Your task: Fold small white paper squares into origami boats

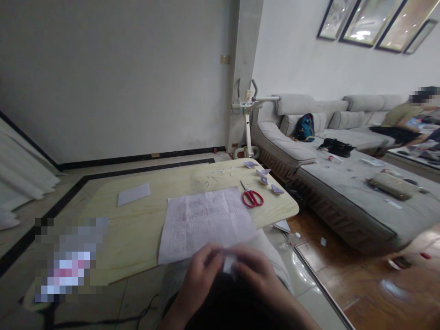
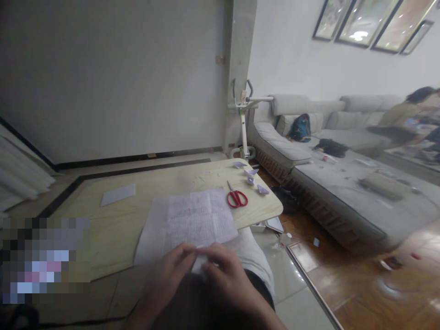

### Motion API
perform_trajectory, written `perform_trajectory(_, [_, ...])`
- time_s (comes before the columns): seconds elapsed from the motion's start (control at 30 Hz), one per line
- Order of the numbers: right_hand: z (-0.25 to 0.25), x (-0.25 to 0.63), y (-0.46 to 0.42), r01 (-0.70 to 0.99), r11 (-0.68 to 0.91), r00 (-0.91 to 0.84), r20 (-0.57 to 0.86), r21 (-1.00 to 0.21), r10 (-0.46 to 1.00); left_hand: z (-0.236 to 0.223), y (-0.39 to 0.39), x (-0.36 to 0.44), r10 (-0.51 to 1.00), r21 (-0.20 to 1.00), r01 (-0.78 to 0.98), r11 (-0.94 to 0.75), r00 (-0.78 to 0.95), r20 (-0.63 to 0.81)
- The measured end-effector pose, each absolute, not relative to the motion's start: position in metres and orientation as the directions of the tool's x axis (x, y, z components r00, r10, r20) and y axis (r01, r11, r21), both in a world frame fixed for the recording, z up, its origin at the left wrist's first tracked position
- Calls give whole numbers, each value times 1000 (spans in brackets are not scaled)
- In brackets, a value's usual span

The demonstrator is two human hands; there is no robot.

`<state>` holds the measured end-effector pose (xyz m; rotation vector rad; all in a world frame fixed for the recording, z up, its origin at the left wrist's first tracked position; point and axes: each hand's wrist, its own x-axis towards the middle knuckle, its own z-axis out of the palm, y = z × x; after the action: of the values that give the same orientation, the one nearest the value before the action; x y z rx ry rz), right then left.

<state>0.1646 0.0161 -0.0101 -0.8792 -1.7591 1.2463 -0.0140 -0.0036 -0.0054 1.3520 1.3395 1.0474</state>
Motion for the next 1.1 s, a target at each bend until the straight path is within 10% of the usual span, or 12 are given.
perform_trajectory(1.1, [-19, 165, 15, 253, 336, -426, 207, -907, 881, -10, 1, -10, 984, 855, 499, -145, -19, 178])
